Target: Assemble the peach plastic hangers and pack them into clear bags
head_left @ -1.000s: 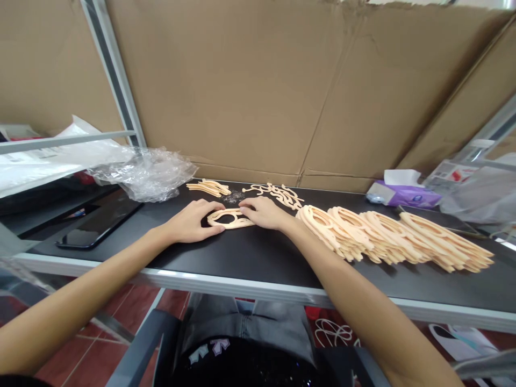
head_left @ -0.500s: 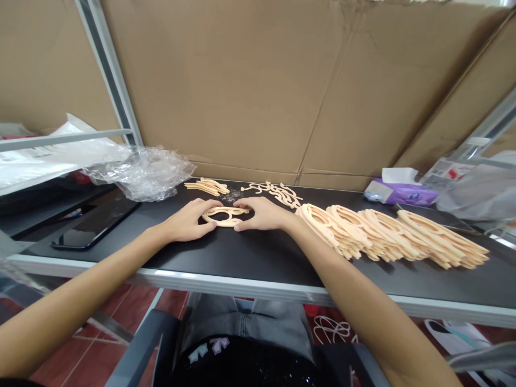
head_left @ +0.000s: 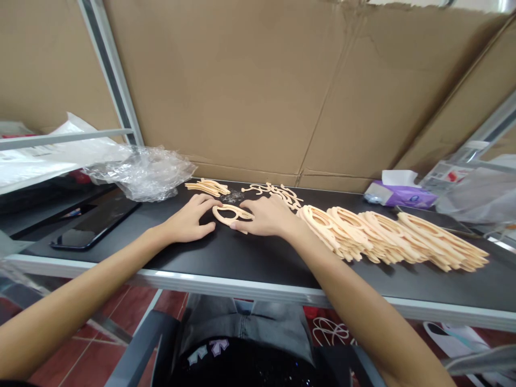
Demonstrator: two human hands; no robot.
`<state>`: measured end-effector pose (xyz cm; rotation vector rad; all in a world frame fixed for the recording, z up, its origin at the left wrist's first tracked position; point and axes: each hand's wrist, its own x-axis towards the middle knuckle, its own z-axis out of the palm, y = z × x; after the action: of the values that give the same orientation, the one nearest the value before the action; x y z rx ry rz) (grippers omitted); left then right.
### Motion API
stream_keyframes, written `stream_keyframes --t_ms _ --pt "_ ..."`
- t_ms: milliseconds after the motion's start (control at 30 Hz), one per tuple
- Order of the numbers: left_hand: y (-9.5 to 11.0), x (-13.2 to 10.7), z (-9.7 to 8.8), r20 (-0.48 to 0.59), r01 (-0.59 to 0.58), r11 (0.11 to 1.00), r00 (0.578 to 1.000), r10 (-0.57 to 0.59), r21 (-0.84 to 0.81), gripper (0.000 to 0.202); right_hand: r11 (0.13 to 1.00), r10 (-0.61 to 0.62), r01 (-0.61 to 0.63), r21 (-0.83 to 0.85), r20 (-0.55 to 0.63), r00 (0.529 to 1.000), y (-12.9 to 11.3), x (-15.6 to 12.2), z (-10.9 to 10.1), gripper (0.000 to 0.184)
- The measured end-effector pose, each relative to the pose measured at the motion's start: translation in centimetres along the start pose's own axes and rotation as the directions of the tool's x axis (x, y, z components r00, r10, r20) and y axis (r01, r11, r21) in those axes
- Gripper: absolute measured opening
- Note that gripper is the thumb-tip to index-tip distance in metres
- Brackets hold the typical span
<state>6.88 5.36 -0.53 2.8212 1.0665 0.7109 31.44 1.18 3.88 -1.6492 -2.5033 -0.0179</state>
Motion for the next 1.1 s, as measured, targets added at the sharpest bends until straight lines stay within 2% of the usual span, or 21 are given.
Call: stream_keyframes --t_ms 133,300,433,500,600,667,733,800,833,867,933,1100 --pt "0.3 0.0 -0.1 0.010 -0.044 0.999 0.999 0.044 -0.013 0.043 0.998 0.041 -0.044 -0.033 -0.078 0.996 -0.6 -0.3 -0.2 0.062" --pt "1.0 -0.1 -0.1 0.011 -0.050 0.999 0.999 0.050 0.004 0.037 0.999 -0.026 0.026 0.024 -0.023 0.999 -0.8 0.0 0.2 0.050" --pt "1.5 0.1 0.1 0.021 -0.073 0.996 0.997 0.074 -0.047 0.032 0.996 -0.058 0.071 0.056 -0.195 0.979 -1.9 -0.2 0.1 0.047" --pt "1.8 0.6 0.3 0.016 -0.101 0.992 0.995 0.103 -0.080 0.025 0.986 -0.150 0.165 0.027 -0.281 0.948 -3.1 -0.7 -0.1 0.045" --pt "2.8 2.0 1.1 0.033 -0.164 0.984 0.985 0.167 -0.064 0.016 0.903 -0.425 0.423 -0.074 -0.301 0.854 -5.3 -1.7 0.1 0.044" --pt "4.0 3.3 1.7 0.051 -0.198 0.979 0.978 0.201 -0.048 0.023 0.800 -0.596 0.585 -0.137 -0.302 0.744 -6.8 -2.2 0.7 0.048" --pt "5.3 4.7 2.4 0.044 -0.229 0.972 0.972 0.231 -0.056 0.021 0.677 -0.729 0.712 -0.185 -0.302 0.614 -7.8 -2.4 1.6 0.052" --pt "6.5 6.0 2.9 0.056 -0.277 0.956 0.958 0.283 -0.091 0.022 0.576 -0.805 0.787 -0.221 -0.322 0.499 -8.3 -2.2 2.7 0.055" --pt "6.9 6.5 3.2 0.069 -0.299 0.947 0.949 0.308 -0.118 0.025 0.546 -0.822 0.804 -0.237 -0.339 0.458 -8.4 -2.0 3.2 0.057" --pt "7.2 7.0 3.4 0.081 -0.314 0.938 0.941 0.328 -0.148 0.026 0.532 -0.827 0.808 -0.252 -0.360 0.432 -8.3 -1.8 3.6 0.058" --pt "7.4 7.6 3.9 0.093 -0.322 0.926 0.934 0.344 -0.196 0.026 0.535 -0.819 0.798 -0.277 -0.402 0.410 -8.1 -1.5 4.3 0.059" --pt "7.4 8.1 5.0 0.061 -0.346 0.909 0.928 0.369 -0.232 0.023 0.576 -0.784 0.762 -0.297 -0.465 0.411 -7.6 -1.2 4.7 0.058"
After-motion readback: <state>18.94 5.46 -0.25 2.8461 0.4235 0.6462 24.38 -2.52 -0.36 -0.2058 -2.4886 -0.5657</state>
